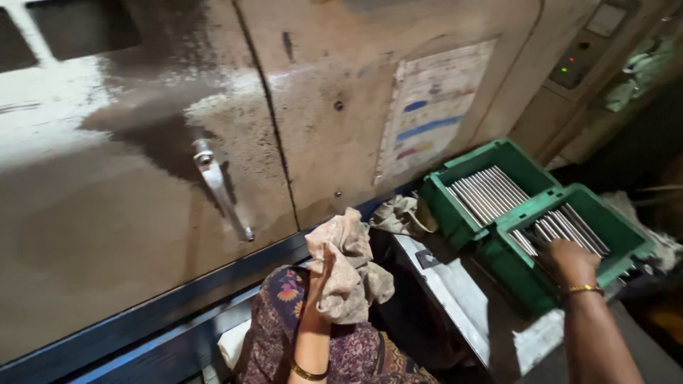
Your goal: The person sits in front of a large industrial machine and repeatedly picks up metal rods from a green crate. They wipe each rod with a cloth, insert it into a port on the machine, and then remove it before returning it to the crate. This cycle is repeated for multiple rods.
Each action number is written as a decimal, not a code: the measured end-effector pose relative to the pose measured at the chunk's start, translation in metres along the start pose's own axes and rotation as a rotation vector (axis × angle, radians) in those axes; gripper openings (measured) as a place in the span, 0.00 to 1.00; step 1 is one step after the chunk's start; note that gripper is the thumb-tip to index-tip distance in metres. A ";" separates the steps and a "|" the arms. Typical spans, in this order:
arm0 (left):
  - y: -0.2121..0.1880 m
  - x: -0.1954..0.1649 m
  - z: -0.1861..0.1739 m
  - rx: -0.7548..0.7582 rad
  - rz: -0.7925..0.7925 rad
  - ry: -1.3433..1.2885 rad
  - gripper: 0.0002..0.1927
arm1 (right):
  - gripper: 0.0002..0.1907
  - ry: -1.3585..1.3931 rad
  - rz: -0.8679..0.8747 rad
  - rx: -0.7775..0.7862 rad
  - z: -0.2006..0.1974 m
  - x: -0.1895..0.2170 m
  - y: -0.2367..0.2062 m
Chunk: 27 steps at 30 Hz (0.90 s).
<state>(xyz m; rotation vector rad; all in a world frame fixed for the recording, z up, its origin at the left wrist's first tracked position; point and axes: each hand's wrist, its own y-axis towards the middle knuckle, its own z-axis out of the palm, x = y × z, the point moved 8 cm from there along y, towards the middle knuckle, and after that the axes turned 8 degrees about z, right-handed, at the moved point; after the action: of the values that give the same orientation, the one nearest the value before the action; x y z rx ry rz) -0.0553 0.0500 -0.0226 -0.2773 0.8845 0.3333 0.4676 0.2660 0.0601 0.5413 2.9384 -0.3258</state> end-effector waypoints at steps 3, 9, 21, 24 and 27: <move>-0.002 -0.007 -0.006 -0.006 0.010 0.008 0.29 | 0.17 -0.016 -0.020 -0.124 -0.032 0.004 -0.002; -0.007 -0.031 -0.014 -0.031 0.052 0.014 0.27 | 0.14 -0.009 -0.261 -0.450 -0.131 0.035 -0.111; -0.103 -0.105 -0.061 -0.319 0.365 -0.033 0.24 | 0.13 0.809 -1.675 0.060 -0.092 0.331 -0.473; -0.147 -0.140 -0.098 -0.466 0.483 -0.042 0.23 | 0.15 0.857 -1.743 0.185 -0.068 0.356 -0.531; -0.191 -0.176 -0.134 -0.608 0.615 -0.056 0.22 | 0.12 0.685 -1.850 0.211 -0.033 0.373 -0.588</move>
<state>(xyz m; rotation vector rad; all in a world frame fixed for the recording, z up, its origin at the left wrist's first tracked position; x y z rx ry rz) -0.1780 -0.2039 0.0546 -0.5509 0.7808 1.1835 -0.0957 -0.1370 0.1376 -2.5655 2.8022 -0.6025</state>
